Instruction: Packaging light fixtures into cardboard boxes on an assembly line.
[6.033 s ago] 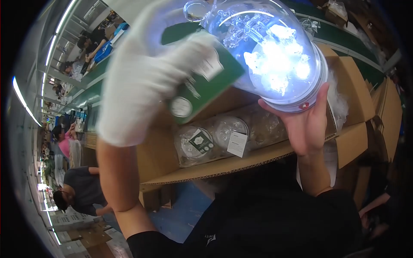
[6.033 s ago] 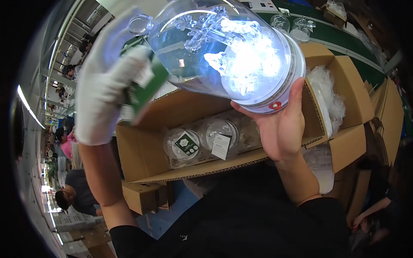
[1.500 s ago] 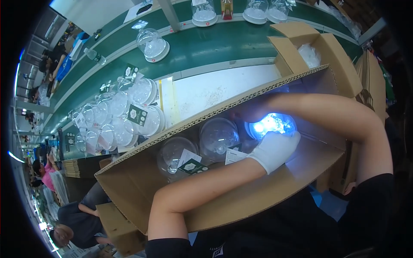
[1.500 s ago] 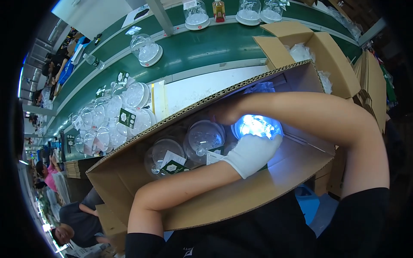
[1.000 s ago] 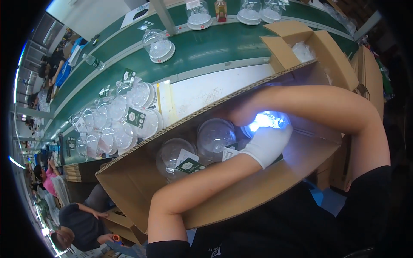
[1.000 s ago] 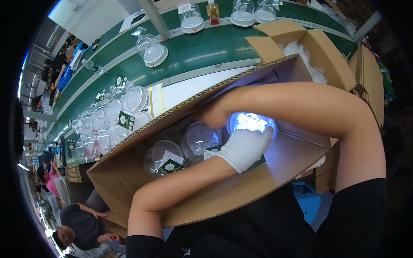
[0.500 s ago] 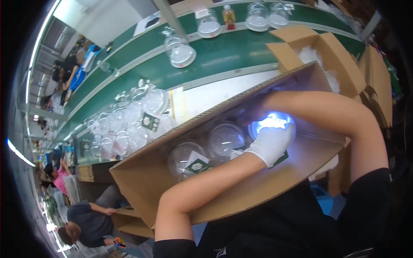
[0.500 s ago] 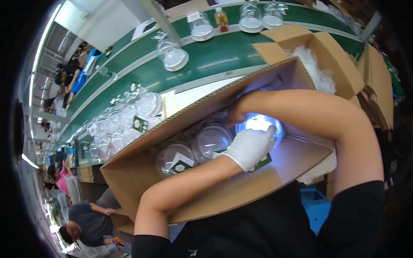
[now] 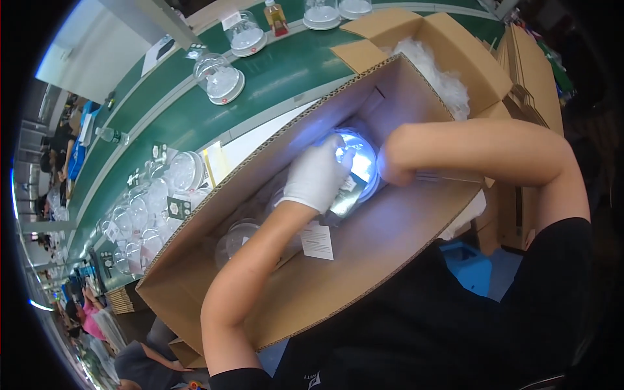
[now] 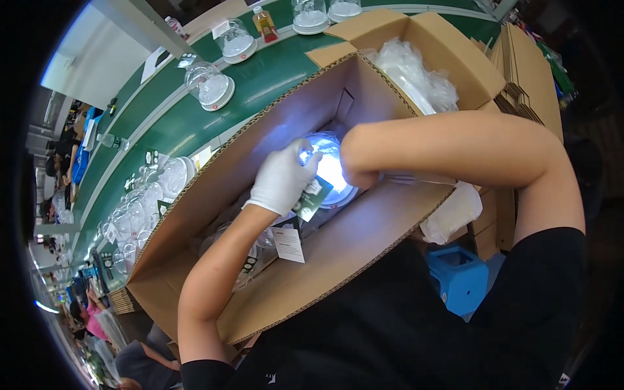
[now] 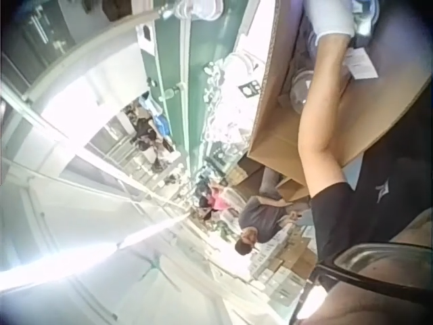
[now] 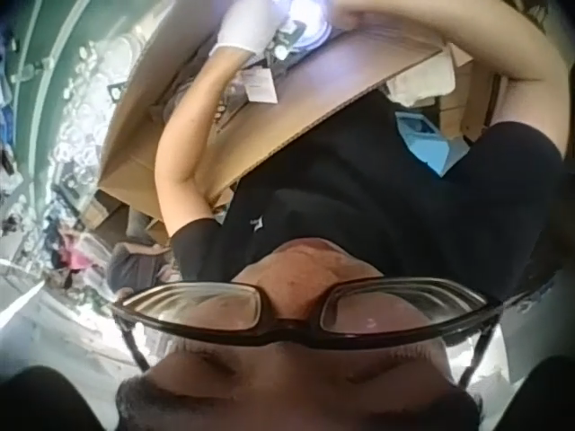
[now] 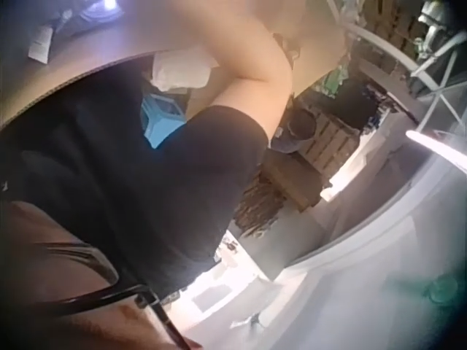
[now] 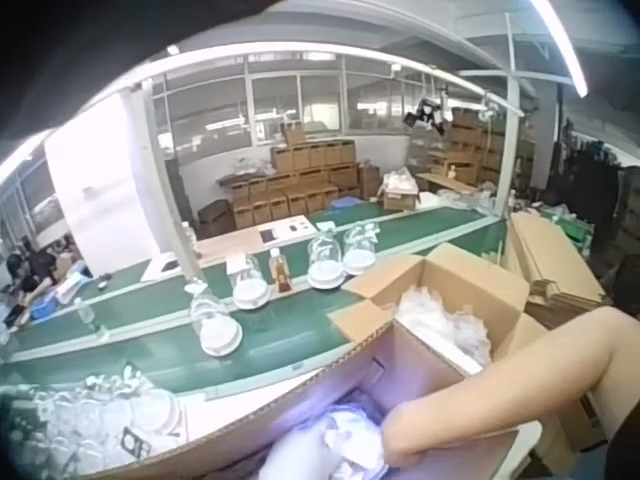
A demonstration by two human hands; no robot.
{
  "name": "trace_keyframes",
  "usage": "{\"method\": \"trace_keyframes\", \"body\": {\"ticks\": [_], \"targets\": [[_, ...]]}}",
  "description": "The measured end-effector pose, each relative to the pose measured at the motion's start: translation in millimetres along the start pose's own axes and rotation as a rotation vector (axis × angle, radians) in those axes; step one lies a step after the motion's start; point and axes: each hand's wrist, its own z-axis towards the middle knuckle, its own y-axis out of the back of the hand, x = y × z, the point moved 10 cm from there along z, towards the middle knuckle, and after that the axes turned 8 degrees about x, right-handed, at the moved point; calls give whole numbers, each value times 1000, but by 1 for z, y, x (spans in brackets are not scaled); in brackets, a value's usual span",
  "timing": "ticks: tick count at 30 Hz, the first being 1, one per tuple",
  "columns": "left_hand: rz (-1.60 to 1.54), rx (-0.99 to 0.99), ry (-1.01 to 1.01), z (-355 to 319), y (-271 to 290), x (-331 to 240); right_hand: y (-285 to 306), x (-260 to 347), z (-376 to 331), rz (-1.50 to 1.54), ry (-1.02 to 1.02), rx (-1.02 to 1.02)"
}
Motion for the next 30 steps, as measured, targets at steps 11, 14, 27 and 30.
{"method": "trace_keyframes", "body": {"ticks": [11, 14, 27, 30], "targets": [[250, -159, -126, 10, 13, 12, -38, 31, 97, -197, -46, 255], [232, -61, -81, 12, 5, 20, -66, 15, 121, -310, -46, 260], [230, -125, -70, 14, 10, 31, -76, 21, 106, -650, -22, 401], [248, -93, -60, 15, 5, 29, -79, 13, 113, -574, -89, 338]]}}
